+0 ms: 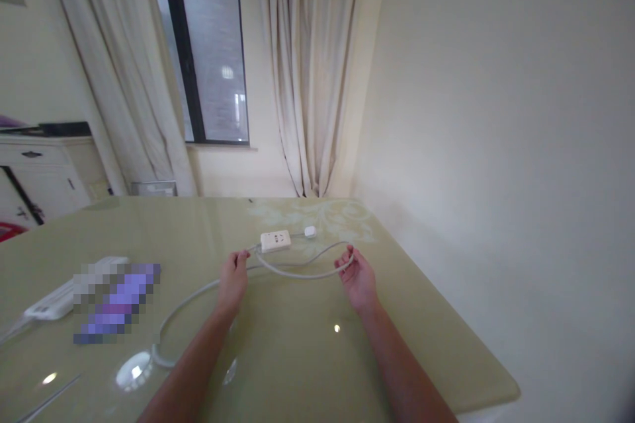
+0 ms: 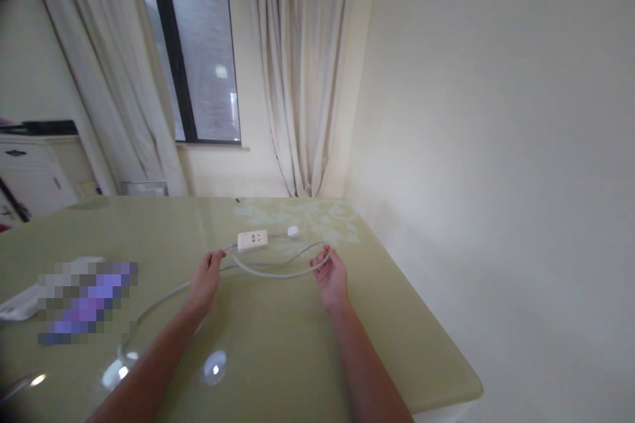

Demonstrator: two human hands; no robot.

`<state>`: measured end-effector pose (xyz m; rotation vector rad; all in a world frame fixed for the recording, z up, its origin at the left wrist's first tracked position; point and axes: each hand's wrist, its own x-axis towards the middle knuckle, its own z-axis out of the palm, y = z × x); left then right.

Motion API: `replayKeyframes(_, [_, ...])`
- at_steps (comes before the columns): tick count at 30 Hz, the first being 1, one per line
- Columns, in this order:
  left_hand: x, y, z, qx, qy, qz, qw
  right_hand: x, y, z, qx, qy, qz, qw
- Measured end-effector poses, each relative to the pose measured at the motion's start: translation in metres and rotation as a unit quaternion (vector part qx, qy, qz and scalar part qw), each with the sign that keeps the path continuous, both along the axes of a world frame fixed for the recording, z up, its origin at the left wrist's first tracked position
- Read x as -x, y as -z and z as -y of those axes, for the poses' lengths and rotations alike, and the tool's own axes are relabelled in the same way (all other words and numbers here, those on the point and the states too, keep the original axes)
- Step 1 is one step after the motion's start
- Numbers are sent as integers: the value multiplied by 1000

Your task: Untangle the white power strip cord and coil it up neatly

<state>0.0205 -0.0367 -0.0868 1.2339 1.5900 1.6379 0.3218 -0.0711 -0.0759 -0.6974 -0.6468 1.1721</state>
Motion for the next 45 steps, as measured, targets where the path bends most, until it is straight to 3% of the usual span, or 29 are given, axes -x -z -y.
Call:
replayKeyframes(4, [0, -6, 4, -14, 28, 181, 983, -8, 9, -8, -2, 71, 92, 993])
replayKeyframes(8, [3, -21, 12, -80, 118, 341, 929, -24, 26, -22, 51, 202, 114, 971])
replayKeyframes(11, [9, -33, 15, -120, 158, 417, 887, -43, 31, -28, 131, 343, 135, 920])
replayKeyframes(15, [15, -43, 17, -115, 175, 467, 859, -69, 25, -25, 158, 426, 170, 875])
replayKeyframes(17, [14, -46, 19, -112, 182, 481, 850, -72, 18, -19, 144, 452, 247, 845])
replayKeyframes(19, [11, -50, 23, -110, 203, 508, 830, -64, 10, -10, 102, 462, 380, 795])
replayKeyframes(21, [6, -53, 27, -99, 230, 552, 796, -43, 2, 1, 35, 440, 514, 736])
replayKeyframes(23, [0, -58, 32, -76, 251, 601, 755, -13, -3, 12, -36, 370, 601, 707])
replayKeyframes(27, [-14, -76, 36, -33, 300, 654, 694, 52, -4, 21, -136, 117, 724, 667])
replayKeyframes(30, [-27, -106, 33, -13, 371, 633, 679, 86, -2, 8, -124, -1, 783, 609])
replayKeyframes(33, [-34, -150, 28, -12, 420, 592, 687, 103, -9, -16, -74, -79, 830, 547])
replayKeyframes(35, [-31, -179, 25, -29, 436, 572, 694, 105, -17, -34, -45, -122, 835, 535])
replayKeyframes(37, [-22, -202, 22, -66, 431, 569, 697, 100, -25, -50, -28, -131, 826, 547])
replayKeyframes(38, [-16, -209, 20, -80, 423, 568, 701, 97, -29, -58, -30, -124, 810, 572])
replayKeyframes(40, [-5, -214, 17, -80, 403, 551, 727, 87, -38, -71, -45, -104, 739, 665])
replayKeyframes(43, [6, -204, 8, -23, 365, 469, 804, 70, -56, -83, -49, -100, 524, 844])
replayKeyframes(45, [7, -192, 0, 6, 337, 407, 849, 59, -75, -81, -58, -94, 391, 914])
